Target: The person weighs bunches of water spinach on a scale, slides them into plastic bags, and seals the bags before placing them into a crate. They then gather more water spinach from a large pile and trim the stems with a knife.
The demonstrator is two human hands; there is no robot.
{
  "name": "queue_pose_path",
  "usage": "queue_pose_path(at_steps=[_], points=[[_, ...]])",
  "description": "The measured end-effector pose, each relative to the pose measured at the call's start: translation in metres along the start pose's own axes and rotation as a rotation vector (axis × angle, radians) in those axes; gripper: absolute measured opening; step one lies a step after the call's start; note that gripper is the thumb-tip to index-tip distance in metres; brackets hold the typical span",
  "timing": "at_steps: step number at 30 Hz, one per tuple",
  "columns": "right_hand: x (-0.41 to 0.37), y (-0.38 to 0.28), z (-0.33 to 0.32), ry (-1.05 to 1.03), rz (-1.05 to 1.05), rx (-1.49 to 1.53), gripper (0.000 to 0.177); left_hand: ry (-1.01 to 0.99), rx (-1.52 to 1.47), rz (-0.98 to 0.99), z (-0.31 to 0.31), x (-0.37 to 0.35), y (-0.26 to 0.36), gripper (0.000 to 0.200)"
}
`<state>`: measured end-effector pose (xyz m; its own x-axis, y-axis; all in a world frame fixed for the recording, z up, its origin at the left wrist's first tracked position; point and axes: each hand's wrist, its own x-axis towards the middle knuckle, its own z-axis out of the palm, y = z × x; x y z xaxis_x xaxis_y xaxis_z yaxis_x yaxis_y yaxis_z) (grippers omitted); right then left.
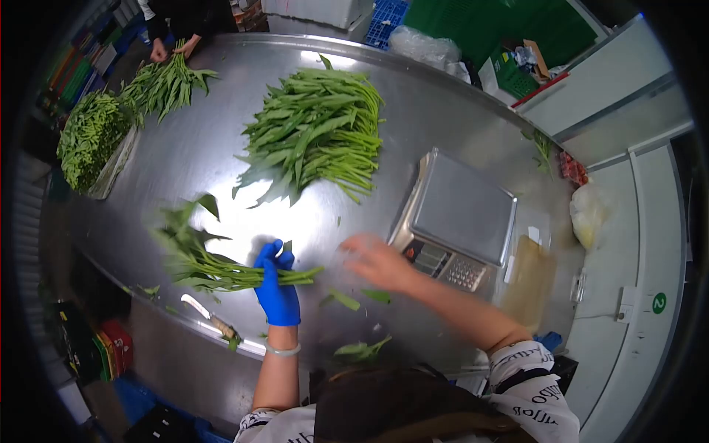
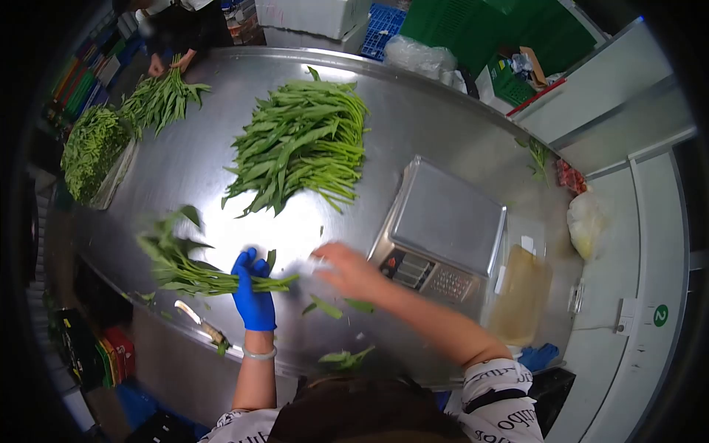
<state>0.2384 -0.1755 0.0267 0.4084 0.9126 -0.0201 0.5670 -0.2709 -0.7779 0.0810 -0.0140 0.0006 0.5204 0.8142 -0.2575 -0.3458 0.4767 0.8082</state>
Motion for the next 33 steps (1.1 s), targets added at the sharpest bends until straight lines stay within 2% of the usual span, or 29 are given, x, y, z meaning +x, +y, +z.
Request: queue_pose_path(at_steps=[1, 3, 6, 7, 8, 11, 15, 18, 21, 22, 25, 27, 29, 31, 33], points=[[0.018, 0.012, -0.023, 0.072, 0.147, -0.002, 0.046, 0.042, -0.003, 0.041, 0.016, 0.018, 0.001, 0.033], [0.060, 0.056, -0.061, 0.251, 0.153, 0.015, 0.055, 0.093, 0.064, 0.018, 0.022, 0.061, -0.032, 0.033], [0.123, 0.116, -0.112, 0.323, 0.180, -0.209, 0.076, 0.152, -0.070, -0.286, 0.025, 0.101, -0.107, 0.036], [0.144, 0.136, -0.126, 0.330, 0.162, -0.296, 0.081, 0.163, -0.129, -0.396, 0.030, 0.110, -0.124, 0.036], [0.165, 0.155, -0.139, 0.334, 0.145, -0.383, 0.085, 0.185, -0.135, -0.412, 0.036, 0.116, -0.138, 0.036], [0.225, 0.209, -0.172, 0.273, 0.247, -0.358, 0.095, 0.187, -0.142, -0.426, 0.062, 0.134, -0.156, 0.033], [0.280, 0.266, -0.184, 0.107, 0.351, -0.174, 0.099, 0.065, -0.186, -0.409, 0.085, 0.163, -0.168, 0.031], [0.290, 0.264, -0.174, -0.049, 0.451, 0.103, 0.102, 0.051, -0.226, -0.435, 0.095, 0.176, -0.167, 0.028], [0.287, 0.243, -0.151, -0.198, 0.328, 0.188, 0.104, 0.022, -0.214, -0.395, 0.099, 0.182, -0.172, 0.026], [0.282, 0.242, -0.135, -0.152, 0.281, 0.277, 0.098, 0.029, -0.207, -0.372, 0.102, 0.185, -0.173, 0.026], [0.273, 0.227, -0.095, -0.097, 0.298, 0.208, 0.088, 0.081, -0.200, -0.327, 0.108, 0.182, -0.173, 0.025], [0.258, 0.217, -0.062, -0.016, 0.160, 0.264, 0.078, 0.156, -0.216, -0.299, 0.106, 0.182, -0.171, 0.024], [0.232, 0.194, -0.029, 0.026, 0.227, 0.314, 0.076, 0.203, -0.183, -0.297, 0.076, 0.168, -0.167, 0.023], [0.198, 0.150, -0.008, -0.043, 0.442, 0.335, 0.074, 0.290, -0.229, -0.352, 0.045, 0.133, -0.150, 0.023], [0.148, 0.130, 0.037, -0.020, 0.384, 0.315, 0.070, 0.363, -0.198, -0.386, 0.000, 0.081, -0.138, 0.023]])
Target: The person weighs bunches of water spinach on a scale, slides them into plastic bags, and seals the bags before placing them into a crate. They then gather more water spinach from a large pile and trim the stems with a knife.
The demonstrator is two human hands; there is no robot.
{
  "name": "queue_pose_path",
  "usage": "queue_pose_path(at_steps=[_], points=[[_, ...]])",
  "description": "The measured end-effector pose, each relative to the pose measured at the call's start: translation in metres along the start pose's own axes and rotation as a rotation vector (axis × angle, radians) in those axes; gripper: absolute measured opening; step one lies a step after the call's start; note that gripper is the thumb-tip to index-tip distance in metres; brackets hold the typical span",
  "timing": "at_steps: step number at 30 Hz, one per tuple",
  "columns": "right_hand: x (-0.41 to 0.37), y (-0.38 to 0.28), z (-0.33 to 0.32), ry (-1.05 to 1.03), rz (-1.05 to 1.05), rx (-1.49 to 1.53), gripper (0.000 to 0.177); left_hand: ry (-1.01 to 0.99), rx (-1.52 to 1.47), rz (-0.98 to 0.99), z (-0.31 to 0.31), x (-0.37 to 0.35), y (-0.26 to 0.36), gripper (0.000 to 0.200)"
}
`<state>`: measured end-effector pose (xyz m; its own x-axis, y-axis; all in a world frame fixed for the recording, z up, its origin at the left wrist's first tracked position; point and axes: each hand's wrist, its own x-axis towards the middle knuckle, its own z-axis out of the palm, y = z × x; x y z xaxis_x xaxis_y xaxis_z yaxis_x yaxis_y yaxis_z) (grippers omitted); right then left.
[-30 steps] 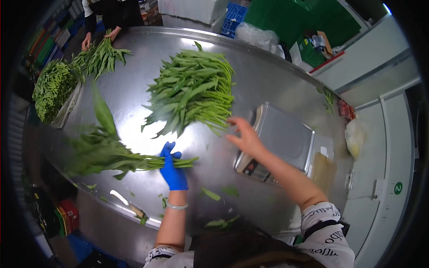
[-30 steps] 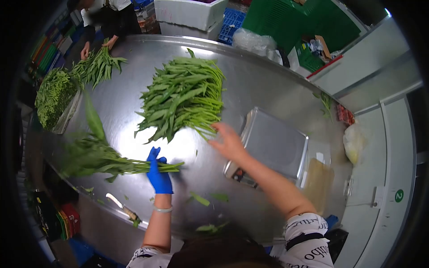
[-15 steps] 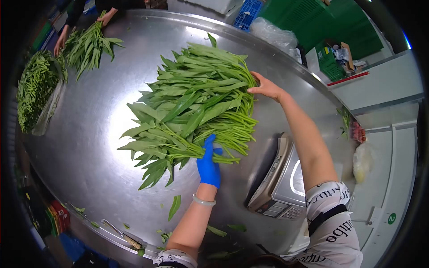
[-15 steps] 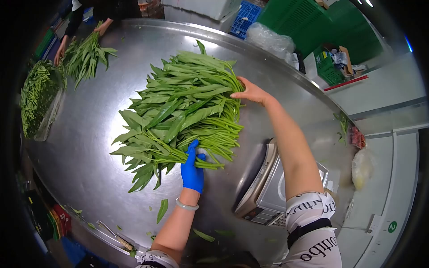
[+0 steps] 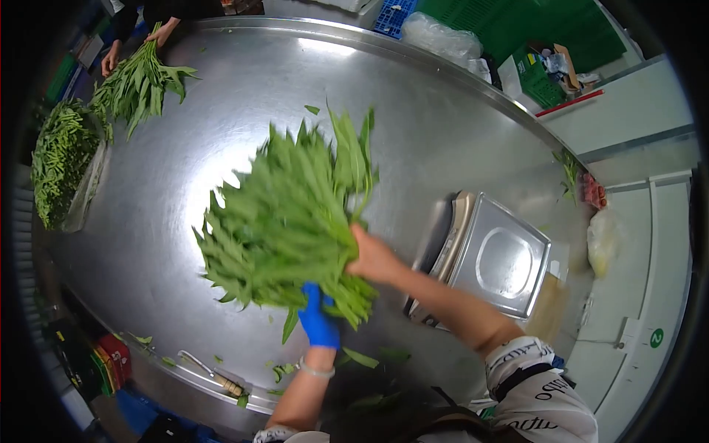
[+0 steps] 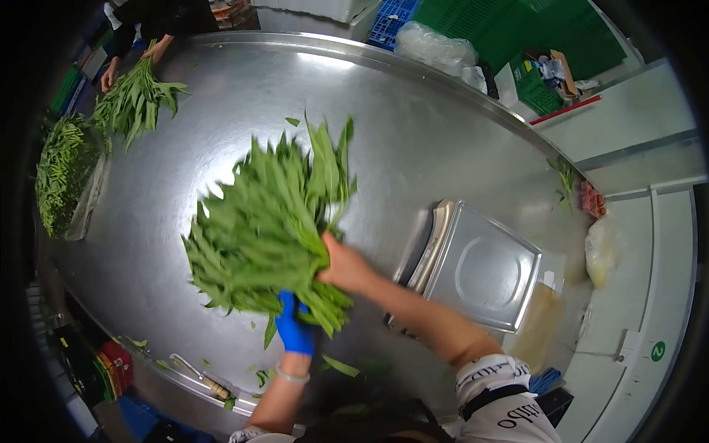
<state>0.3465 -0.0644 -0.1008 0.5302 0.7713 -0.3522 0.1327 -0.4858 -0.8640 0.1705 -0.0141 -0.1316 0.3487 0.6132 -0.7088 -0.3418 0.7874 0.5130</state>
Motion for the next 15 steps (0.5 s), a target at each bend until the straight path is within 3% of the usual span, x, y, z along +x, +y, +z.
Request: queue_pose_path(at_steps=[3, 5, 8, 9, 10, 11, 15], points=[[-0.078, 0.004, 0.057, -0.045, 0.152, -0.136, 0.062, 0.009, 0.122, 0.006, -0.093, -0.056, 0.003, 0.023], [-0.109, 0.000, 0.076, -0.014, 0.167, -0.132, 0.056, 0.006, 0.200, 0.013, -0.118, -0.084, 0.013, 0.022], [-0.120, -0.008, 0.070, 0.186, 0.144, -0.106, 0.052, 0.079, 0.097, -0.047, -0.115, -0.100, 0.036, 0.019], [-0.118, -0.015, 0.059, 0.207, 0.204, -0.272, 0.049, 0.069, 0.134, -0.057, -0.116, -0.101, 0.041, 0.019], [-0.118, -0.018, 0.051, 0.307, 0.092, -0.305, 0.047, 0.065, 0.183, -0.065, -0.120, -0.103, 0.046, 0.020], [-0.115, -0.027, 0.038, 0.297, 0.118, -0.246, 0.043, 0.062, 0.229, -0.073, -0.123, -0.104, 0.051, 0.021], [-0.105, 0.000, 0.016, 0.337, 0.202, 0.661, 0.030, 0.123, 0.207, -0.091, -0.119, -0.129, 0.067, 0.029]])
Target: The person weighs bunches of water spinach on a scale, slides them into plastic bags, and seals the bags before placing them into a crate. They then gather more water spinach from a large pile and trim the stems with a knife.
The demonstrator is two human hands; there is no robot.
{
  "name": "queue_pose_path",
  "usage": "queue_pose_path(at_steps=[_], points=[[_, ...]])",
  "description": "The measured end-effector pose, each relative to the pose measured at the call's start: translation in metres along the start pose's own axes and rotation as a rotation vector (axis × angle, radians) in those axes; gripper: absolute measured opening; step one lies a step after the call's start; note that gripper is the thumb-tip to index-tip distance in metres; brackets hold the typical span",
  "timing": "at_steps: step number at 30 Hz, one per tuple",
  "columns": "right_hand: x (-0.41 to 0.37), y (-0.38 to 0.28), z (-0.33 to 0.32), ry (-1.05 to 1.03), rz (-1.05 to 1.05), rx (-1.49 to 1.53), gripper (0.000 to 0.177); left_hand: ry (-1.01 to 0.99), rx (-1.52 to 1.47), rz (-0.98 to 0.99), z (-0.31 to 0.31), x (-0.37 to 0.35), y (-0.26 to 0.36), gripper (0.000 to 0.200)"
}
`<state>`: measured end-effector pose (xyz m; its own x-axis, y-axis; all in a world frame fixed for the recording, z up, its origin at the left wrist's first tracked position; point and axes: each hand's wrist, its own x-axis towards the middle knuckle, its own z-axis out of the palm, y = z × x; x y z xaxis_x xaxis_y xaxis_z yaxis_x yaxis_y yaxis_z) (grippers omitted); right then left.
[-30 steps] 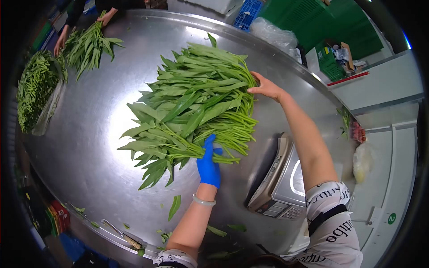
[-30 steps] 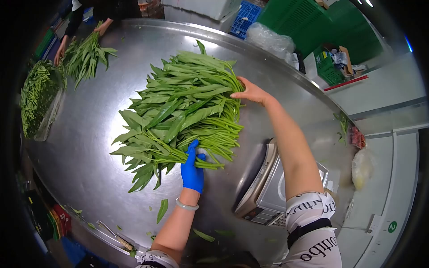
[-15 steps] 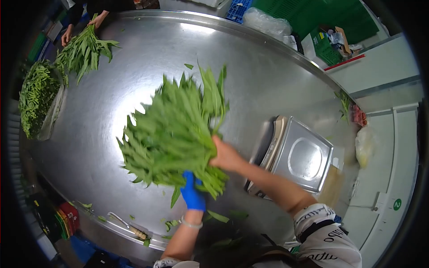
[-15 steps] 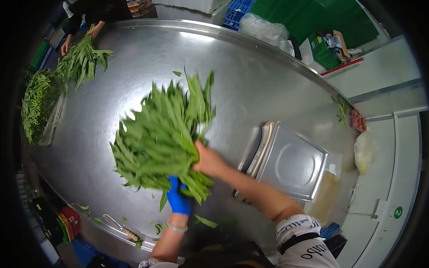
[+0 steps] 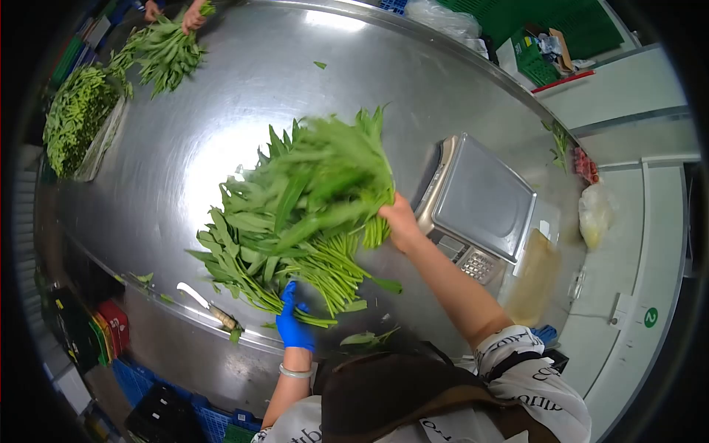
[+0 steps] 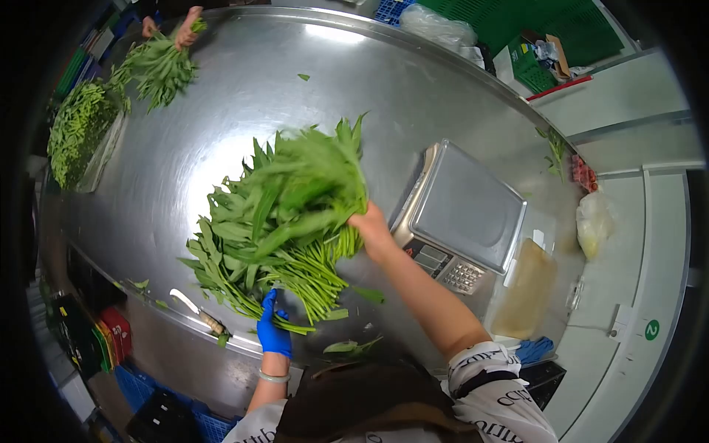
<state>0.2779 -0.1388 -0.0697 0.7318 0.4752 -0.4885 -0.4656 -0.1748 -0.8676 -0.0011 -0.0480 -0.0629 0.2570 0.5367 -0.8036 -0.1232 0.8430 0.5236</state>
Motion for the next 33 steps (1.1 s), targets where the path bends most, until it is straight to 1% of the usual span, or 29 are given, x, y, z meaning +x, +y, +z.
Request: queue_pose_path(at_steps=[1, 2, 5, 6, 9, 11, 13, 15, 17, 18, 19, 21, 22, 25, 26, 29, 30, 33], points=[[0.007, 0.006, -0.011, -0.039, 0.112, 0.199, 0.027, -0.012, -0.014, 0.013, -0.001, -0.008, 0.005, 0.030], [0.012, 0.011, -0.019, -0.076, 0.225, 0.398, 0.024, 0.005, 0.017, 0.066, -0.001, -0.014, 0.007, 0.033], [0.016, 0.027, -0.031, -0.001, 0.432, 0.485, 0.023, -0.034, 0.103, 0.284, 0.005, -0.033, 0.018, 0.034], [0.016, 0.032, -0.034, -0.009, 0.432, 0.497, 0.023, -0.040, 0.121, 0.356, 0.011, -0.040, 0.022, 0.032], [0.015, 0.029, -0.037, -0.028, 0.407, 0.498, 0.023, -0.144, 0.226, 0.435, 0.030, -0.053, 0.031, 0.029], [0.016, 0.028, -0.038, -0.038, 0.350, 0.461, 0.022, -0.257, 0.391, 0.412, 0.057, -0.053, 0.032, 0.028], [0.017, 0.024, -0.039, -0.054, 0.317, 0.433, 0.022, -0.310, 0.348, 0.363, 0.092, -0.041, 0.019, 0.030], [0.018, 0.024, -0.040, -0.033, 0.347, 0.445, 0.021, -0.339, 0.440, 0.274, 0.117, -0.018, -0.003, 0.035], [0.024, 0.023, -0.044, -0.049, 0.389, 0.481, 0.021, -0.323, 0.626, 0.271, 0.135, 0.016, -0.029, 0.037], [0.028, 0.023, -0.046, -0.076, 0.416, 0.515, 0.021, -0.309, 0.719, 0.320, 0.140, 0.037, -0.039, 0.036], [0.032, 0.022, -0.048, -0.100, 0.443, 0.550, 0.021, -0.283, 0.768, 0.367, 0.150, 0.042, -0.039, 0.033], [0.028, 0.002, -0.046, -0.056, 0.481, 0.567, 0.020, -0.234, 0.867, 0.462, 0.169, 0.048, -0.040, 0.029], [0.026, -0.005, -0.046, -0.052, 0.488, 0.573, 0.020, -0.234, 0.924, 0.557, 0.167, 0.064, -0.047, 0.036], [0.030, -0.001, -0.050, -0.077, 0.485, 0.594, 0.018, -0.199, 1.073, 0.940, 0.172, 0.074, -0.051, 0.046], [0.031, 0.001, -0.051, -0.092, 0.473, 0.597, 0.018, -0.234, 1.061, 0.789, 0.176, 0.072, -0.048, 0.058], [0.031, 0.006, -0.048, -0.086, 0.487, 0.615, 0.015, -0.211, 1.240, 0.863, 0.185, 0.067, -0.056, 0.065], [0.032, 0.005, -0.047, -0.078, 0.493, 0.617, 0.014, -0.142, 1.355, 0.862, 0.188, 0.067, -0.059, 0.067], [0.030, -0.004, -0.048, -0.104, 0.368, 0.543, 0.015, -0.124, 1.548, 0.789, 0.188, 0.073, -0.060, 0.064]])
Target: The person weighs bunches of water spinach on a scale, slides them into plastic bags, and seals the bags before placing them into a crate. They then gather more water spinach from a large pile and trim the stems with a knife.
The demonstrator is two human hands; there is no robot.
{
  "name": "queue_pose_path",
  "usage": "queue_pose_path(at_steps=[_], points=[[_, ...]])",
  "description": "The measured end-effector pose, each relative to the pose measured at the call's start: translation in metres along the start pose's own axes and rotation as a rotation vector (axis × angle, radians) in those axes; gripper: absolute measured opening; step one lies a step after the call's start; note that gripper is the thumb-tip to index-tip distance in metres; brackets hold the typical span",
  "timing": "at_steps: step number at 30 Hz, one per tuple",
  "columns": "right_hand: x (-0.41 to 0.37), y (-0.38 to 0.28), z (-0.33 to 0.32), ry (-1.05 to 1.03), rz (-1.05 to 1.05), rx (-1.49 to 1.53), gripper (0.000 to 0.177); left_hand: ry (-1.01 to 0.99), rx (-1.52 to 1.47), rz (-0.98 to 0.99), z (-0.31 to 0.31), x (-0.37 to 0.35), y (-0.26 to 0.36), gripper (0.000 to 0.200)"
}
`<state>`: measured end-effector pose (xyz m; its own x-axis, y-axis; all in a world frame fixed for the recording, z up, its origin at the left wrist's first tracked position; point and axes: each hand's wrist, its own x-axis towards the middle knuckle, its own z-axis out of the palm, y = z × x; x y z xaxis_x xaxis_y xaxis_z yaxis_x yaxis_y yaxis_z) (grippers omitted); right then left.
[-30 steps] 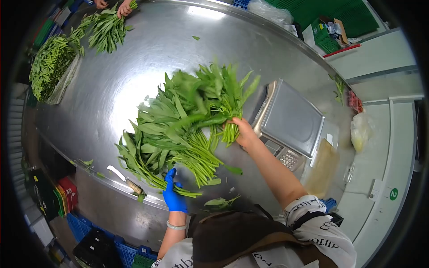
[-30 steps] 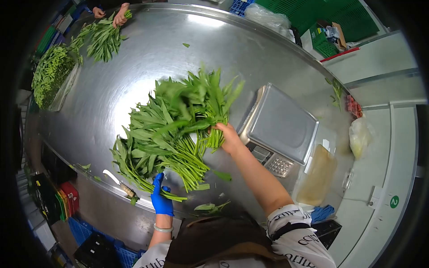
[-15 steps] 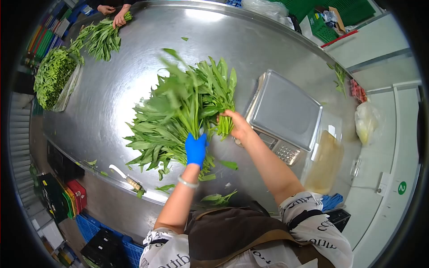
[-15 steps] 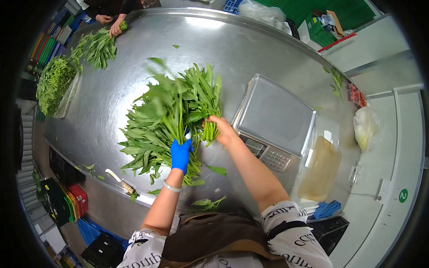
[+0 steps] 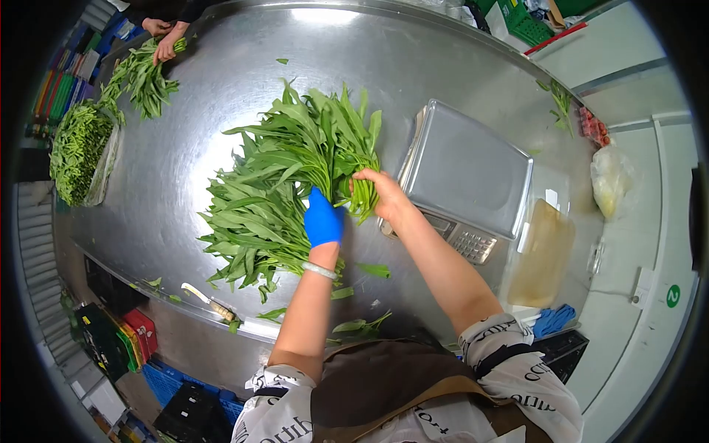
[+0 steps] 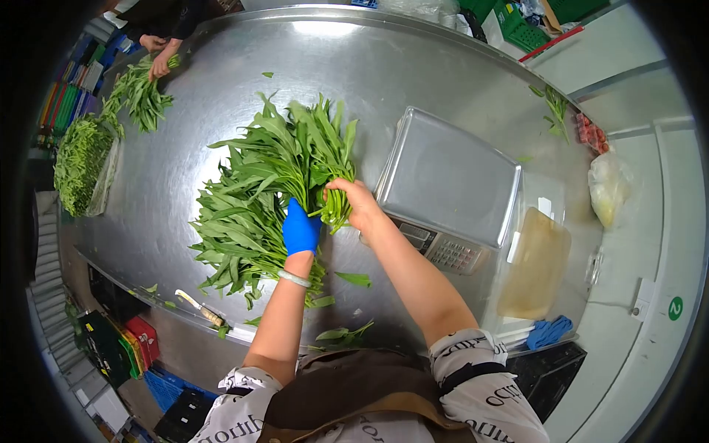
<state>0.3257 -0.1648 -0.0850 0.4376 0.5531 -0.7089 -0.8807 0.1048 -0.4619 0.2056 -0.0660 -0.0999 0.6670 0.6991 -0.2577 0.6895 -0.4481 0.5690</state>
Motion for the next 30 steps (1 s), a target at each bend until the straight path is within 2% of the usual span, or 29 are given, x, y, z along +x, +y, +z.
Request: queue_pose_path(at_steps=[1, 4, 6, 8, 10, 11, 14, 18, 22, 24, 26, 27, 30], points=[[-0.005, -0.005, 0.004, -0.006, -0.103, -0.037, 0.018, 0.012, 0.064, 0.001, 0.004, 0.003, -0.006, 0.058], [-0.027, -0.018, 0.023, 0.005, -0.378, -0.113, 0.028, -0.028, 0.026, -0.039, -0.032, -0.001, 0.011, 0.054], [-0.037, -0.023, 0.033, 0.050, -0.520, -0.129, 0.035, 0.027, -0.109, -0.001, -0.035, 0.005, 0.001, 0.046], [-0.041, -0.025, 0.040, 0.125, -0.608, -0.078, 0.040, 0.044, -0.205, 0.038, -0.037, 0.014, -0.009, 0.044], [-0.042, -0.023, 0.044, 0.172, -0.713, -0.022, 0.039, 0.021, -0.154, 0.024, -0.034, 0.016, -0.017, 0.044], [-0.037, -0.017, 0.037, 0.238, -0.732, -0.113, 0.042, 0.007, -0.128, 0.029, -0.030, 0.017, -0.021, 0.044], [-0.040, 0.012, 0.038, 0.460, -0.724, -0.400, 0.044, -0.045, 0.005, 0.007, -0.027, 0.015, -0.017, 0.043], [-0.033, 0.066, 0.015, 0.513, -0.527, -0.451, 0.049, -0.096, 0.149, 0.001, -0.029, 0.008, -0.004, 0.041], [-0.030, 0.086, 0.011, 0.355, -0.490, -0.318, 0.052, -0.173, 0.181, 0.021, -0.026, 0.015, -0.004, 0.047], [-0.029, 0.081, 0.012, 0.280, -0.404, -0.204, 0.052, -0.239, 0.091, 0.052, -0.029, 0.022, -0.007, 0.053], [-0.028, 0.075, 0.010, 0.227, -0.428, -0.186, 0.055, -0.281, -0.028, 0.120, -0.034, 0.030, -0.012, 0.055], [-0.030, 0.073, 0.010, 0.212, -0.458, -0.173, 0.056, -0.366, -0.158, 0.106, -0.034, 0.036, -0.021, 0.053], [-0.046, 0.057, 0.021, 0.171, -0.550, -0.181, 0.058, -0.514, -0.664, -0.001, -0.064, 0.019, 0.007, 0.047]])
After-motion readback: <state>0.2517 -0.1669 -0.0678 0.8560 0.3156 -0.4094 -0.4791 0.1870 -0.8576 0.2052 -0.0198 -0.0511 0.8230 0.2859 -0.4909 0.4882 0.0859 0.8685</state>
